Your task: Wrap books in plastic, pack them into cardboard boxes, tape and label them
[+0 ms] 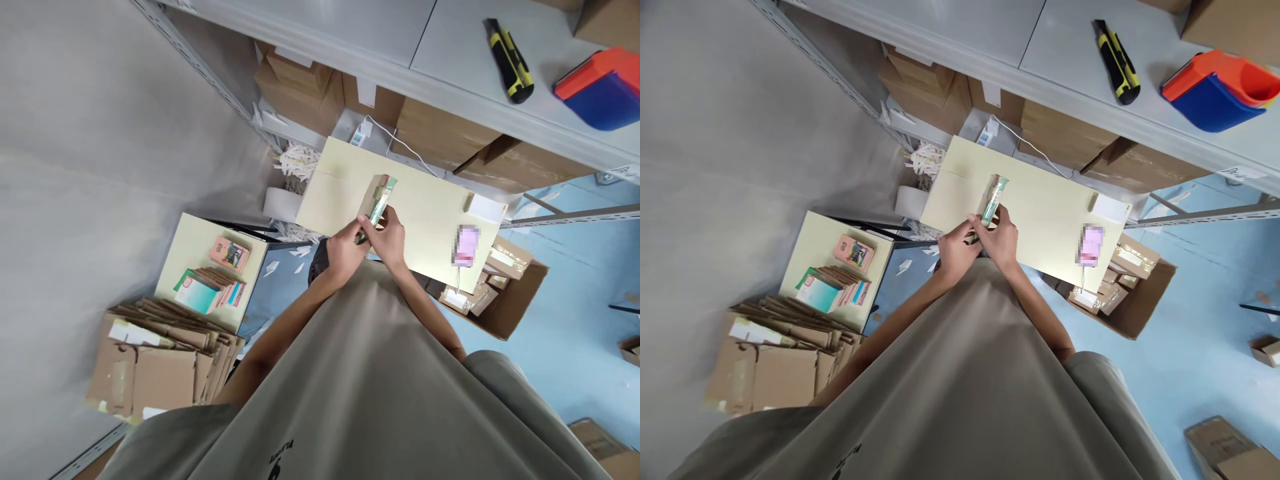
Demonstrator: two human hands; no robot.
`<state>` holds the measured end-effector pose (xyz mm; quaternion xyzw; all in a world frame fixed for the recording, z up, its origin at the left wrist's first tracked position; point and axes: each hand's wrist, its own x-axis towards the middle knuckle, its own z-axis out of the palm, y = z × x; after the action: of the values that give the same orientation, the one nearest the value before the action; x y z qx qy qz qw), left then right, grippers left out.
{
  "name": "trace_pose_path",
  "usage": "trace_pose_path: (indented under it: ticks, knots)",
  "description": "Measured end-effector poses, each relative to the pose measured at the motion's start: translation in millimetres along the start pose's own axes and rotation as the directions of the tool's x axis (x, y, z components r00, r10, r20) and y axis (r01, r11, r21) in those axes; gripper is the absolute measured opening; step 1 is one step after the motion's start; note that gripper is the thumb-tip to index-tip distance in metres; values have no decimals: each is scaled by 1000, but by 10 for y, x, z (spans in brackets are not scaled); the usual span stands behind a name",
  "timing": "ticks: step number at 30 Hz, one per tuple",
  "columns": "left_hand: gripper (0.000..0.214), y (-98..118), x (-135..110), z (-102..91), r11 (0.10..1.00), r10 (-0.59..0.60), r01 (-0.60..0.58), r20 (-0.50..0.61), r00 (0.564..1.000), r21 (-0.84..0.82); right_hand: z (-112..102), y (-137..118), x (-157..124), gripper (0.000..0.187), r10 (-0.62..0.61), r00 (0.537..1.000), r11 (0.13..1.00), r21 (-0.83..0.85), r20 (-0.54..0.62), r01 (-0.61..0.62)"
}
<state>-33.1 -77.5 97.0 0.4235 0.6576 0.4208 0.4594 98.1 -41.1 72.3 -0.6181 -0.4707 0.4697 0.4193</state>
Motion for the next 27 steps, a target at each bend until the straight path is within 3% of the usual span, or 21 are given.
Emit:
trace_pose_path:
  ticks: [3, 5, 7, 9, 12, 14, 20, 22, 25, 27]
  knots:
    - [40, 79, 48, -1, 998, 58, -58, 106, 993, 1, -79, 123, 174, 52, -20, 1000, 1000, 18, -11, 20]
    - [51, 62, 185, -84, 995, 90, -88, 45, 995, -36, -186, 177, 258, 55, -25, 999, 994, 108, 36, 21]
    - [64, -7, 360, -216, 990, 43, -47, -34, 999, -134, -301, 180, 274, 55, -5, 994, 978, 206, 105, -17]
    - [70, -97, 508, -356, 959, -70, 92, 90, 994, -269, -398, 147, 233, 57, 31, 984, 953, 292, 175, -82]
    - [74, -197, 587, -491, 874, -174, 319, 378, 909, -367, -482, 98, 153, 61, 78, 964, 903, 392, 255, -177]
    - [71, -219, 556, -508, 845, -198, 372, 421, 885, -385, -509, 97, 128, 62, 90, 955, 886, 415, 284, -207]
    - [72, -214, 443, -409, 842, -210, 351, 350, 913, -410, -569, 240, 203, 65, 112, 949, 911, 350, 294, -216]
    - [75, -218, 445, -379, 858, -215, 322, 289, 933, -400, -576, 288, 230, 70, 110, 970, 931, 318, 217, -177]
    - [68, -202, 453, -314, 914, -171, 215, 152, 973, -344, -516, 282, 194, 74, 70, 995, 968, 237, 74, -86]
    - [57, -170, 430, -237, 955, -112, 129, 79, 991, -267, -416, 214, 116, 75, 52, 992, 971, 224, 113, -77]
